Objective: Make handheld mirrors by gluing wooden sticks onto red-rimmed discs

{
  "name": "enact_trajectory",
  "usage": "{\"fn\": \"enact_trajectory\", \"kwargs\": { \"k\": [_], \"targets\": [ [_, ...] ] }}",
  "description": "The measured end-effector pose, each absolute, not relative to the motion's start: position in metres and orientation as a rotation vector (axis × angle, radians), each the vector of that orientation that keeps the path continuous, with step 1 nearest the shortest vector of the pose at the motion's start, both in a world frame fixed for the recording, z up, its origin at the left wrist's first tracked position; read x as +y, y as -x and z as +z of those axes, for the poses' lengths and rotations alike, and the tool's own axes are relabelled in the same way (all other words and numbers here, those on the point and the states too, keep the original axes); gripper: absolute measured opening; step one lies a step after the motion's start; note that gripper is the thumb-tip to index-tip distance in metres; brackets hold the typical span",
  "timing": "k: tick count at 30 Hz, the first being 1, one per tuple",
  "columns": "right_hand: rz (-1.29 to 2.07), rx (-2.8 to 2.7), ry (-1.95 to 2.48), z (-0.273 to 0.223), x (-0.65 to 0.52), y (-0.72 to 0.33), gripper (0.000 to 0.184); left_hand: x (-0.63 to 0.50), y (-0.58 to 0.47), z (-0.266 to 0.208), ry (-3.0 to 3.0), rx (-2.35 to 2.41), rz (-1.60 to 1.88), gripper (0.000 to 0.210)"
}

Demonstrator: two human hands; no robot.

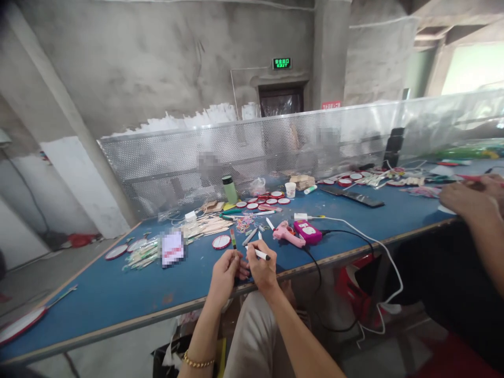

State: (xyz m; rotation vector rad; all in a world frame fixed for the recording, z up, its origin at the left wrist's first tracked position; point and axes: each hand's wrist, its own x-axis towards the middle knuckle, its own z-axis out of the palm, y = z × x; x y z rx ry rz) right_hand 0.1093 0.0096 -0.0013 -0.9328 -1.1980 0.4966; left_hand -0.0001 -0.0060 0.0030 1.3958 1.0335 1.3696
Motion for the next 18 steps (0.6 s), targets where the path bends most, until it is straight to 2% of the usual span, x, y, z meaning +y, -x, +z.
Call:
{"fn": "enact_trajectory", "kwargs": {
  "k": [12,18],
  "targets": [
    [0.454,-1.253,0.855,0.0025,0.0014,-0.1134,0.02,-0.0051,0.0052,0.0096,-1.263,0.906,1.267,0.039],
    [0.554,-1.243,0.772,0.0017,0.0003,-0.1144,0.017,-0.0043,0.0053,0.0099,-1.265,0.903,1.25,0.039]
  ]
}}
